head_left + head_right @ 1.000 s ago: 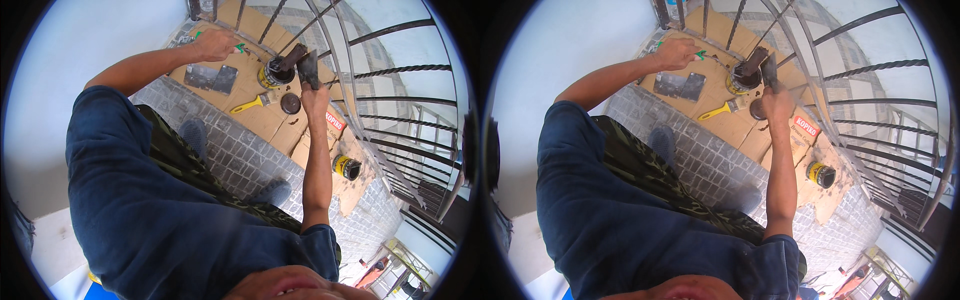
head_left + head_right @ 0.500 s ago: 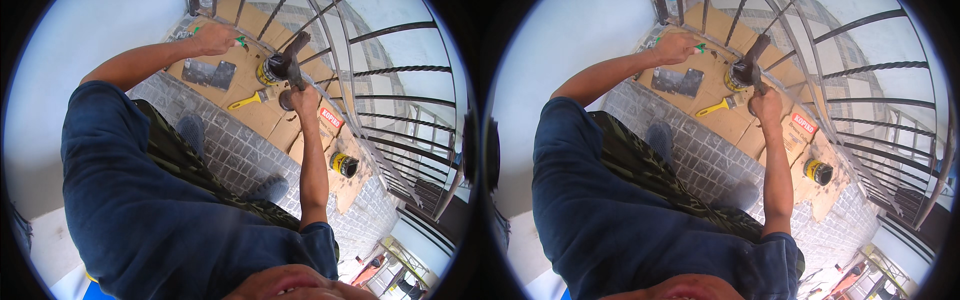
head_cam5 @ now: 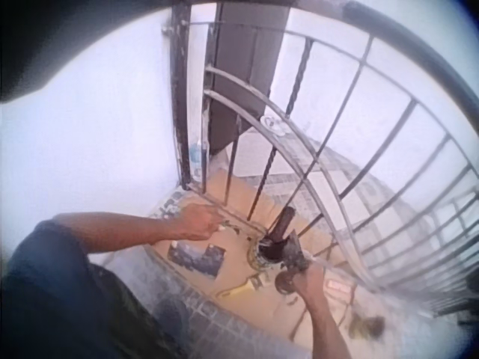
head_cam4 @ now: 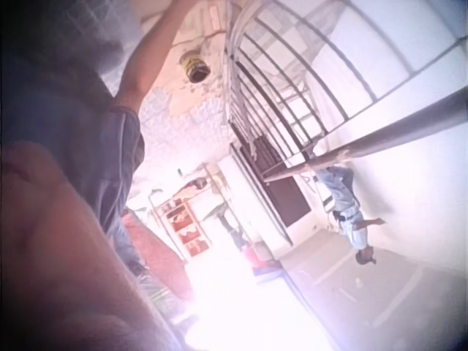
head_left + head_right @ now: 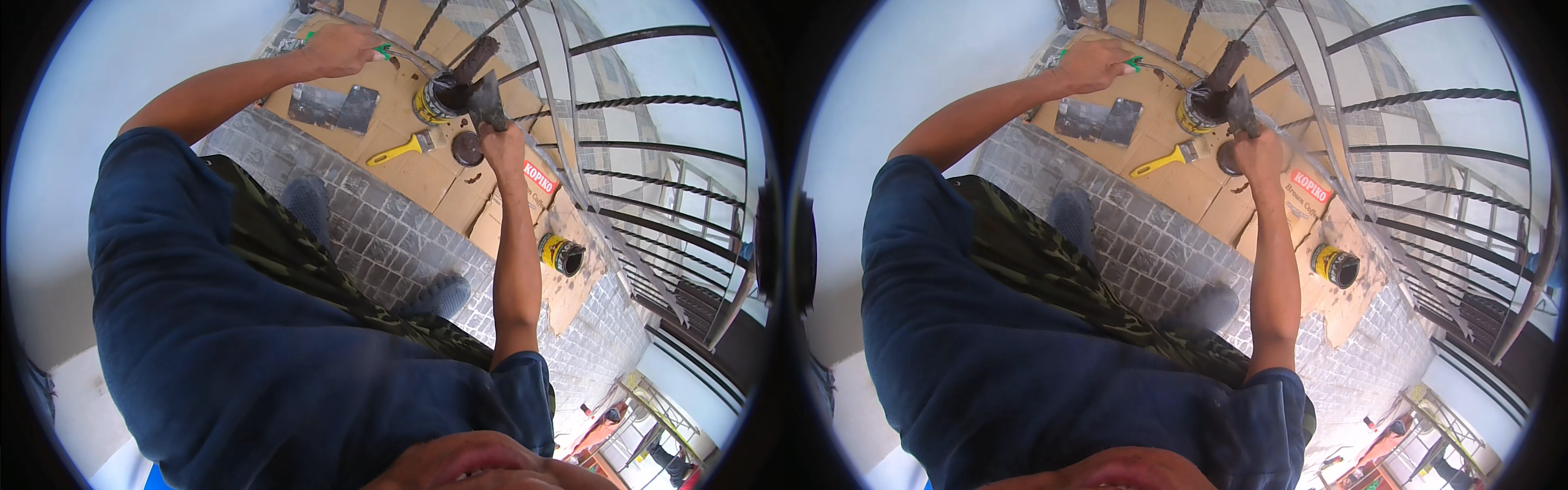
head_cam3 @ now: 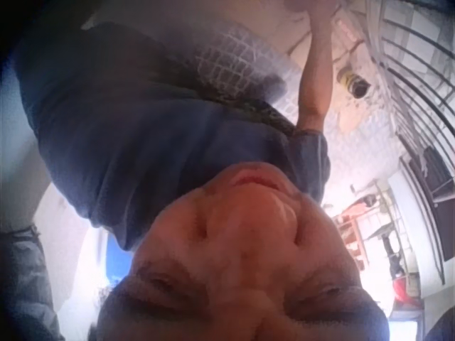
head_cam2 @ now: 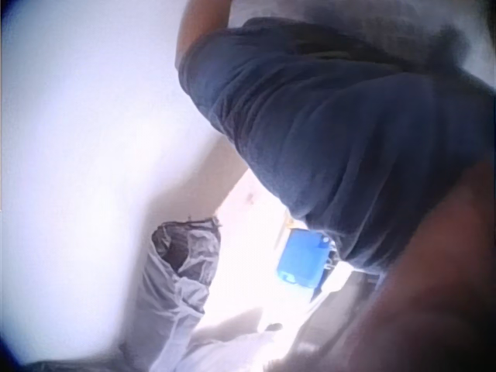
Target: The person sits on the floor and uses a green-handled tool to stir dark paint in a yellow can. They then transfer some of the paint into a smaller container using the same tool.
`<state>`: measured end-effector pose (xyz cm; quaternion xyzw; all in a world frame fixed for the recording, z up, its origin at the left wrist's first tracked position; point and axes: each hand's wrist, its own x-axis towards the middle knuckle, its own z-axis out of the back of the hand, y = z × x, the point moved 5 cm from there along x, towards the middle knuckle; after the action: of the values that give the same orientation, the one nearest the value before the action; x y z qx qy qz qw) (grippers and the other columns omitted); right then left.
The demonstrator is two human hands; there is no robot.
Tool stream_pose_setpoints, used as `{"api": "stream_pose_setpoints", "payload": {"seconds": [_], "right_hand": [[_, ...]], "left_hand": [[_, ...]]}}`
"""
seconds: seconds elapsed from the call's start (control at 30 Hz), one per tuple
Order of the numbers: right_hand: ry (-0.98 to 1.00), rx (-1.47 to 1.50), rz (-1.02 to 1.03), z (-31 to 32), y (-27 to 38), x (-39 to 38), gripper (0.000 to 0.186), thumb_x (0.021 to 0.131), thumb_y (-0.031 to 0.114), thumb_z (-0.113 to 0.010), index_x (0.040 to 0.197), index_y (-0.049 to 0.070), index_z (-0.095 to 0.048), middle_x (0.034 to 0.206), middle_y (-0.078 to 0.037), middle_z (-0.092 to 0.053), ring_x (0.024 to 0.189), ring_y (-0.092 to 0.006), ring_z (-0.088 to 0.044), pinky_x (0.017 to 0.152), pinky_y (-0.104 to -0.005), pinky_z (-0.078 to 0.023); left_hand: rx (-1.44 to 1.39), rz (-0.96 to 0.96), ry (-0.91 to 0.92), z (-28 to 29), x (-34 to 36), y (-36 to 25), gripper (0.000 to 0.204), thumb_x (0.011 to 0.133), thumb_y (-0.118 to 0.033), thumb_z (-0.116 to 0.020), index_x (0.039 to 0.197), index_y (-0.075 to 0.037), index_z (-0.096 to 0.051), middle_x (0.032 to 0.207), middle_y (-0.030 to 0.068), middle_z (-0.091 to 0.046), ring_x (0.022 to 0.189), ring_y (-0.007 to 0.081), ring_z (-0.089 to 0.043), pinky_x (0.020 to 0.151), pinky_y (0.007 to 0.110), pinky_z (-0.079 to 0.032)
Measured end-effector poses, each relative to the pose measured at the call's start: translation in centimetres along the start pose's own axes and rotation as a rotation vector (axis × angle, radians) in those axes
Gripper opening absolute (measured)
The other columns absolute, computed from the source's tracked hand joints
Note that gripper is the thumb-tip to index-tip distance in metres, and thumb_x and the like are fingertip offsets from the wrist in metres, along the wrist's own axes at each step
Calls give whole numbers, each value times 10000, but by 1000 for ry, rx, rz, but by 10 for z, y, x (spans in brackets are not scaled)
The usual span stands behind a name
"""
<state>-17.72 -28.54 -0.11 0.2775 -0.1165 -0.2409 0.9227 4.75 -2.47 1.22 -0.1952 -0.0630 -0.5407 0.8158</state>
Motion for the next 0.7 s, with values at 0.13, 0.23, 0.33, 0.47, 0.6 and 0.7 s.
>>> {"api": "stream_pose_setpoints", "payload": {"seconds": [0.13,0.23,0.33,0.47,0.6,0.7], "right_hand": [[-56,122,-147,10,-7,2,248,826,190,-631,945,-3,-732,812,-272,-695,815,-458,-687,745,-470,-541],[-132,247,-144,22,4,3,255,836,185,-632,974,-6,-728,841,-269,-699,823,-451,-687,746,-469,-541],[-192,101,42,30,24,4,264,845,171,-629,1026,5,-726,894,-262,-700,834,-440,-688,747,-474,-542],[-147,-80,135,23,34,1,288,844,158,-625,1081,26,-723,943,-247,-698,846,-429,-686,745,-490,-541],[-111,-87,176,12,30,-4,278,840,142,-611,1064,19,-721,933,-244,-700,839,-444,-681,757,-508,-540],[-139,-76,185,6,26,-8,280,852,132,-596,1074,17,-721,934,-258,-691,827,-457,-675,755,-512,-543]], "left_hand": [[33,29,80,-6,-2,2,317,972,-387,-608,1122,-136,-732,932,99,-642,878,333,-653,744,463,-511],[33,36,140,-10,-3,2,316,966,-380,-618,1124,-131,-730,928,94,-645,876,332,-654,746,459,-512],[22,-14,95,-8,0,-3,307,961,-364,-630,1131,-128,-728,922,90,-647,874,329,-656,746,449,-515],[28,-48,72,-6,2,-9,298,961,-347,-636,1139,-126,-727,915,86,-647,868,319,-659,737,435,-520],[-5,-48,73,-7,-2,-11,292,967,-343,-629,1136,-126,-727,903,85,-642,837,312,-652,712,429,-517],[10,-59,102,-7,-3,-10,284,966,-334,-631,1135,-128,-727,891,85,-639,813,315,-647,703,434,-514]]}}
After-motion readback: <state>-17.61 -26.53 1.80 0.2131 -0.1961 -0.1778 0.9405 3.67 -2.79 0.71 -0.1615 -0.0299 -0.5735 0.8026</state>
